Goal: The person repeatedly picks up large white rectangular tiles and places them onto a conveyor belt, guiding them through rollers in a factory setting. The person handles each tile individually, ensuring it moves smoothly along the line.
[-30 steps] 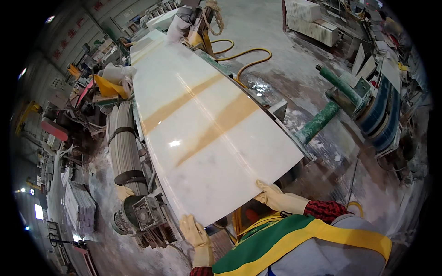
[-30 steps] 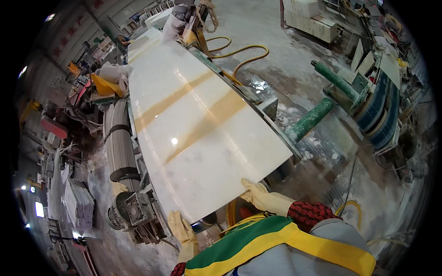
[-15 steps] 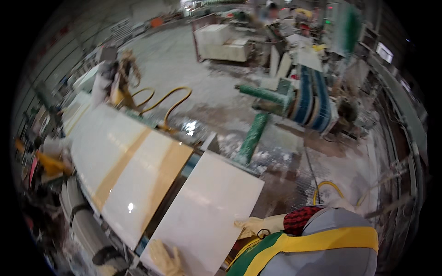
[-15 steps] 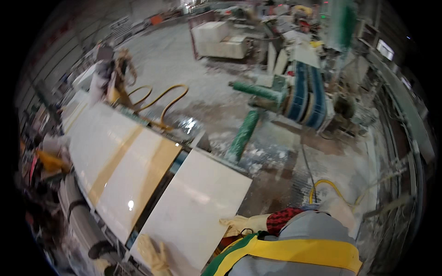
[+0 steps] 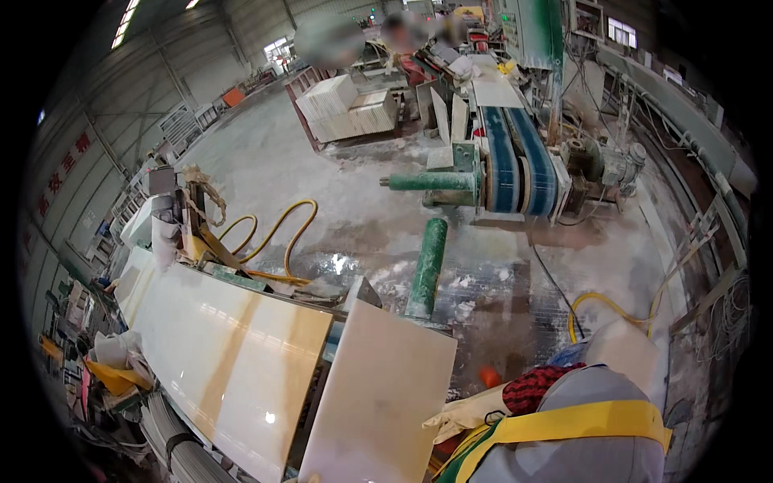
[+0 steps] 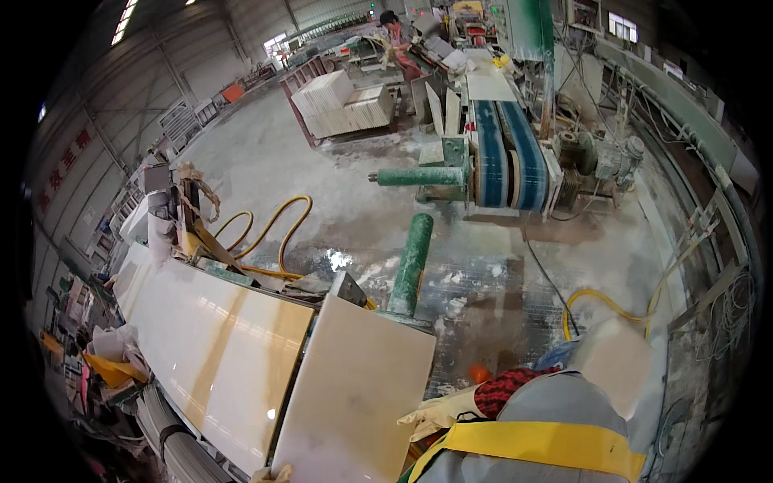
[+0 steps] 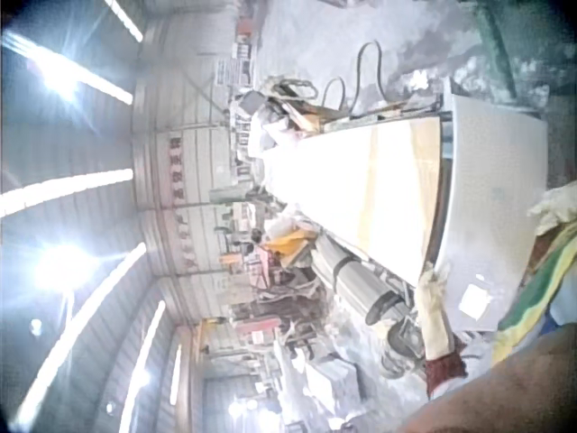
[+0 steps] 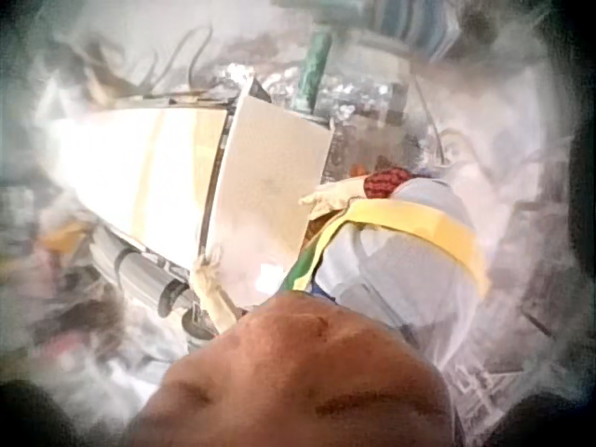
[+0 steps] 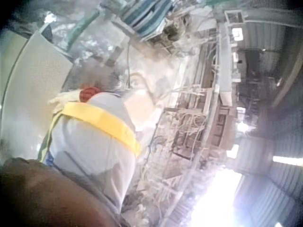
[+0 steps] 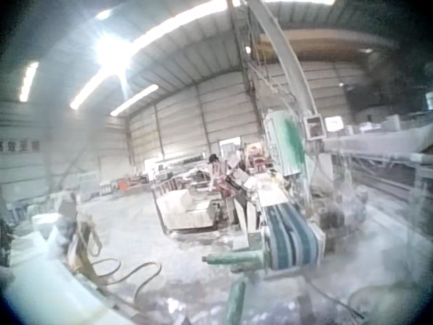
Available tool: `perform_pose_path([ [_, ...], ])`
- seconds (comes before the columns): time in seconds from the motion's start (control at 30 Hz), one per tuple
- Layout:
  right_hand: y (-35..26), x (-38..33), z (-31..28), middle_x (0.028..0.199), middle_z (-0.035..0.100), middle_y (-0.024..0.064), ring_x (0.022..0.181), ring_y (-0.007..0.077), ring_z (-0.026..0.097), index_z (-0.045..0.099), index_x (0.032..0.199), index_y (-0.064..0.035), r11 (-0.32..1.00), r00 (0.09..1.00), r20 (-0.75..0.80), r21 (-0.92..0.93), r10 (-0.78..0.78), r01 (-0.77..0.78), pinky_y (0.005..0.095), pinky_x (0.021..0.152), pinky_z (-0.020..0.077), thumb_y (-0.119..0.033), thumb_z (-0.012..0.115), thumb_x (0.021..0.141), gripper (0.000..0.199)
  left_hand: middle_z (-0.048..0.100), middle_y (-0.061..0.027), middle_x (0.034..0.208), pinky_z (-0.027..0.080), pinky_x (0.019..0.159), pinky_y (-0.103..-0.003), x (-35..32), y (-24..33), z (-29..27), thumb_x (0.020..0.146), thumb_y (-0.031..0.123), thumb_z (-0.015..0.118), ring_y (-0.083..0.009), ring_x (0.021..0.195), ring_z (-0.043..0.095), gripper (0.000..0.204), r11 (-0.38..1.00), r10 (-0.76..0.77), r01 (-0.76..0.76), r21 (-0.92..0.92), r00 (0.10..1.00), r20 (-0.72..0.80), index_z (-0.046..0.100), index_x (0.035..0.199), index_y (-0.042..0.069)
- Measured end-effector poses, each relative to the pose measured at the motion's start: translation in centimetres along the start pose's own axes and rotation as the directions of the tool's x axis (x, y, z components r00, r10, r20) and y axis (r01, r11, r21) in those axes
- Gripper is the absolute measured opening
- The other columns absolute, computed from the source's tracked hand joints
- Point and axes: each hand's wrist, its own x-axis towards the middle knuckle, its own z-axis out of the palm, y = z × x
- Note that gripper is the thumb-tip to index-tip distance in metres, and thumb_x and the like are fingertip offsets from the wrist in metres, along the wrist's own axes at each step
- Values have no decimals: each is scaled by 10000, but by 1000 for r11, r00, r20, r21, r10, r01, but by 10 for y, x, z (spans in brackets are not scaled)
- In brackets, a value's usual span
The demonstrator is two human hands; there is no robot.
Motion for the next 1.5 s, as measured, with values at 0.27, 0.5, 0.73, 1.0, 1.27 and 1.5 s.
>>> perform_pose_path([
  [0.27,-96,-49,-48,1591,596,153,1475,265,561,547,1592,-74,957,922,285,-40,-263,286,445,1263,459,-244,759,1047,608,693,-254,1067,573,577,-337,-57,38,64,1155,137,493,-277,735,664,235,974,186,-188,128,982,31,653,1107,-27],
  [0.5,-285,-230,-122,1543,632,158,1424,287,594,571,1559,-72,678,715,-38,-353,-698,644,458,1213,483,-234,773,1018,600,681,-257,1429,571,681,-374,6,-27,334,1126,305,623,-238,929,715,450,580,331,-134,804,940,-82,677,1370,-69],
  [0.73,-392,-403,-217,1340,721,171,1210,299,713,657,1413,-42,564,329,-497,-457,-803,687,482,1057,584,-161,816,956,499,754,-92,794,481,523,-345,97,-155,587,1013,383,789,-175,600,656,427,615,442,-524,589,848,293,779,1042,-43],
  [1.0,-376,-432,-381,1230,758,150,1101,306,743,722,1299,-30,415,195,-689,-167,-698,894,493,893,616,-193,819,971,379,817,-86,972,569,787,-363,97,-255,739,1036,638,679,-205,837,736,691,524,105,-304,795,950,294,815,1272,3],
  [1.27,-357,-422,-486,1244,763,124,1170,289,738,718,1359,-89,546,66,-916,-176,-395,819,454,960,610,-254,871,903,508,820,-197,1183,534,1020,-486,162,-310,807,1043,728,512,-414,1164,741,787,165,-102,-404,900,900,423,791,1347,58],
  [1.5,-368,-417,-588,1372,741,165,1294,388,682,700,1435,-193,452,-215,-422,-884,-881,-118,464,1148,532,-23,729,891,570,798,-216,1271,519,1075,-456,202,-317,896,1032,703,550,-372,1230,724,775,220,-304,-319,922,875,376,768,1397,56],
])
